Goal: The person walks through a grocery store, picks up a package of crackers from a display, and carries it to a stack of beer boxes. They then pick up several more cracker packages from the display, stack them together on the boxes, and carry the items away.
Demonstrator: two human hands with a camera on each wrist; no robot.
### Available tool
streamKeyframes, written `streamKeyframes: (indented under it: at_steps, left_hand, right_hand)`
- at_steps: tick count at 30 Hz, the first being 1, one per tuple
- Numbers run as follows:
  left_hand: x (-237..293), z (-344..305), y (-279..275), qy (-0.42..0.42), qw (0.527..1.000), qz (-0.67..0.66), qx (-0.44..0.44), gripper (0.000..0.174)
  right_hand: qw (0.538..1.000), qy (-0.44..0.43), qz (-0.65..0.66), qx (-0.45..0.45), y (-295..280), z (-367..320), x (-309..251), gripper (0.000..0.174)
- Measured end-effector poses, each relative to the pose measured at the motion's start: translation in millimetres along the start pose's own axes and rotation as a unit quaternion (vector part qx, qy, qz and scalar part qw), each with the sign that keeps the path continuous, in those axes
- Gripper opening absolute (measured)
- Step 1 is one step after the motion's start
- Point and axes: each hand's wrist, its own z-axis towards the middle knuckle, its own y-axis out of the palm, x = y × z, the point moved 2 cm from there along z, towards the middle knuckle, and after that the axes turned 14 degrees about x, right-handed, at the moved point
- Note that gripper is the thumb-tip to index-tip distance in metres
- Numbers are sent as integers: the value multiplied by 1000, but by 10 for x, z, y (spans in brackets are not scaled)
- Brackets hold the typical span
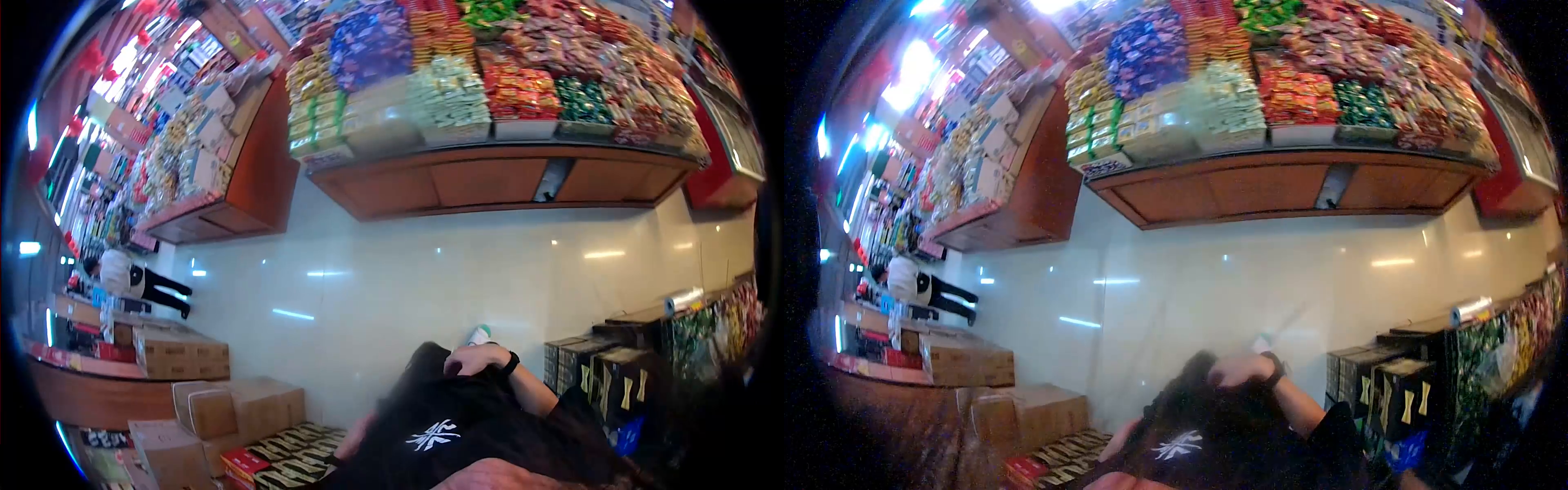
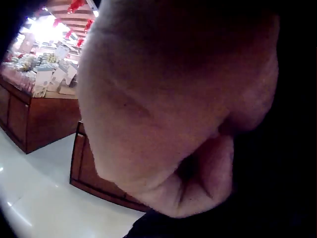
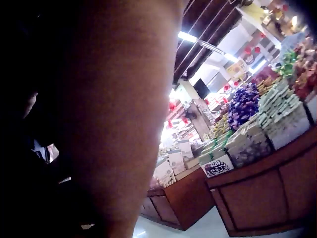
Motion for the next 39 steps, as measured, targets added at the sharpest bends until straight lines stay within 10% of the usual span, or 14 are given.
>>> streamKeyframes:
  at_steps: [10, 22, 39]
  left_hand:
    - [-81, 715, -463, -1, 999, -36, -19, 43]
    - [-190, 2217, -2397, 86, 994, -61, -5, 34]
    - [408, 3695, -4749, 42, 995, 94, 13, 48]
  right_hand:
    - [998, 2, 57, -2, -549, 726, 38, 45]
    - [952, 219, 96, 189, -1656, 2624, -687, 34]
    - [934, 202, 59, 287, -2245, 4878, -405, 36]
